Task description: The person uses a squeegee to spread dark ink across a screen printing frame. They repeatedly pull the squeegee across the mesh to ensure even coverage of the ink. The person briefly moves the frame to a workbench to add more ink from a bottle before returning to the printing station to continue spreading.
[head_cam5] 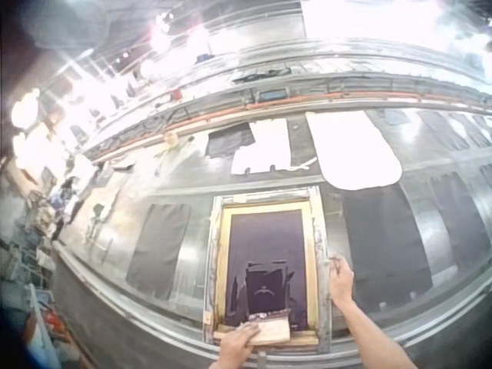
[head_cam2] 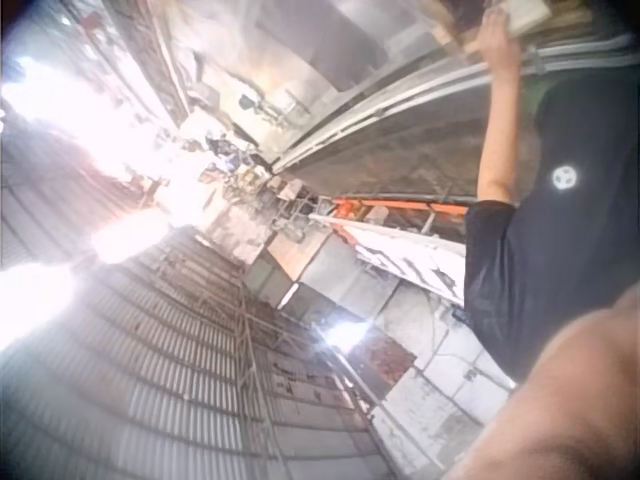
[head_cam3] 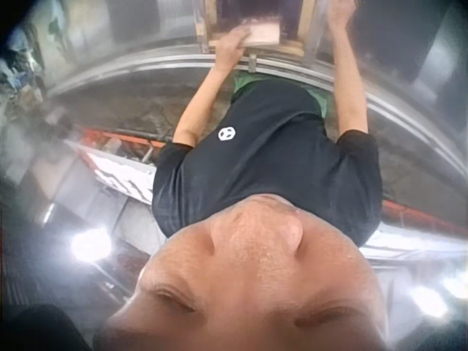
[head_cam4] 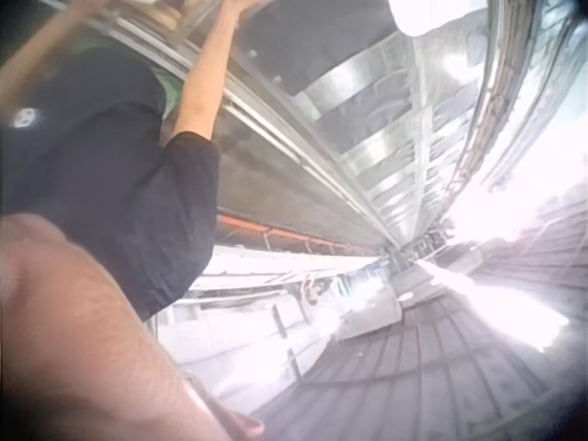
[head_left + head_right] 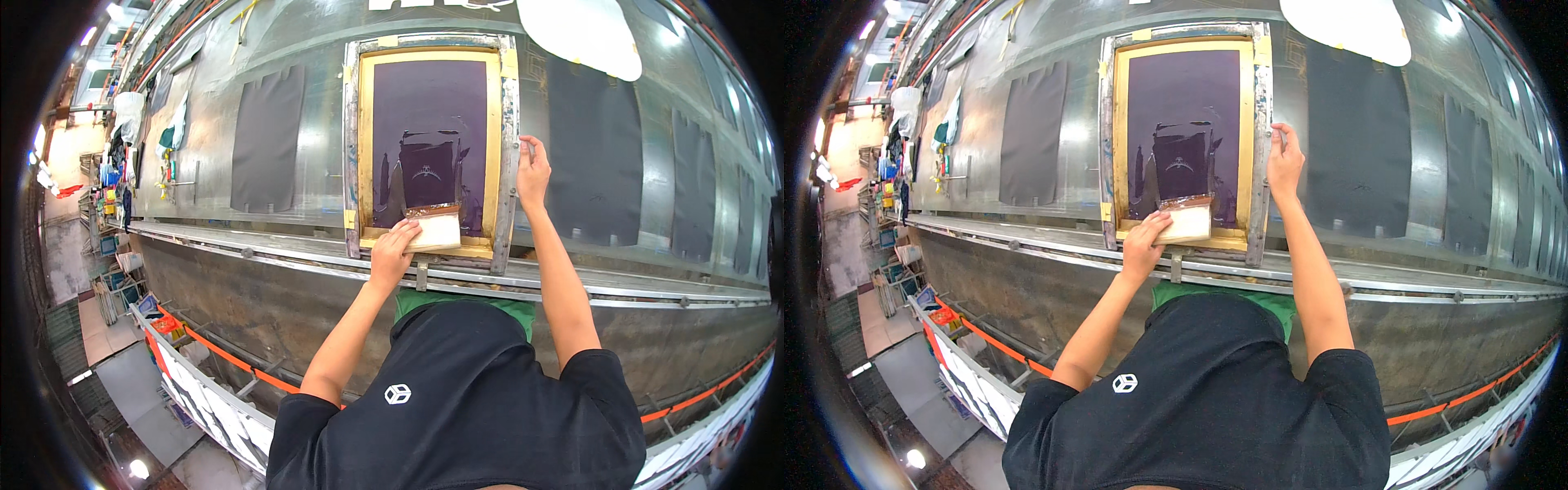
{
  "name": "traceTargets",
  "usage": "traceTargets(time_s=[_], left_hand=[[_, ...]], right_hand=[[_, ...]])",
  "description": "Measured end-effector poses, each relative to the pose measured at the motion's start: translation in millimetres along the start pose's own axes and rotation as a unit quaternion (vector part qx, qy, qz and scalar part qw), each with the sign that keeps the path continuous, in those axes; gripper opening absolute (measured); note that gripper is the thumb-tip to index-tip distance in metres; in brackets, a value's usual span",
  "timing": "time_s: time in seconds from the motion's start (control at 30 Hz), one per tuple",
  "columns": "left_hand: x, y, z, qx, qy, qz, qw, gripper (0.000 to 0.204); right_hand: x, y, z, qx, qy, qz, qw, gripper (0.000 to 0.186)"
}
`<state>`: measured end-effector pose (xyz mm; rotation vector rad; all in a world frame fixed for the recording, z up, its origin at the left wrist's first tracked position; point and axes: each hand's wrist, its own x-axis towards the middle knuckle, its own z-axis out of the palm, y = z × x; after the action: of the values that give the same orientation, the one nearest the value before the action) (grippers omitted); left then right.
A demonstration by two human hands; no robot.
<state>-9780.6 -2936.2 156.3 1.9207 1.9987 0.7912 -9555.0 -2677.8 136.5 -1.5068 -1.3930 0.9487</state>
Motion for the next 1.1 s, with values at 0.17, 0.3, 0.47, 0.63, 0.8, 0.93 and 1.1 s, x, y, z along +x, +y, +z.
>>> traceTargets(time_s=[0.17,0.3,0.47,0.63,0.8,0.93,1.1], left_hand=[[-4,-43,-28,-0.007,0.003,0.027,1.0,0.059],[-14,-54,-37,-0.008,-0.004,0.027,1.0,0.057],[-45,-60,-39,0.005,-0.025,0.049,0.998,0.058],[12,-77,-25,0.05,0.009,0.065,0.997,0.049],[134,-84,-50,-0.019,0.009,0.015,1.0,0.042],[180,-96,-43,-0.038,-0.005,0.028,0.999,0.039],[129,-95,-36,-0.014,-0.026,0.039,0.999,0.042]], right_hand=[[-17,-14,41,-0.03,0.008,-0.015,0.999,0.019],[-13,-7,48,-0.06,0.008,-0.018,0.998,0.019],[-14,2,49,-0.095,-0.022,0.03,0.995,0.021],[-12,8,31,-0.279,-0.058,-0.147,0.947,0.035],[-39,-109,52,-0.292,-0.244,-0.303,0.873,0.055],[-18,-86,95,-0.327,-0.228,-0.333,0.854,0.045],[-74,-62,87,-0.277,-0.224,-0.298,0.886,0.041]])
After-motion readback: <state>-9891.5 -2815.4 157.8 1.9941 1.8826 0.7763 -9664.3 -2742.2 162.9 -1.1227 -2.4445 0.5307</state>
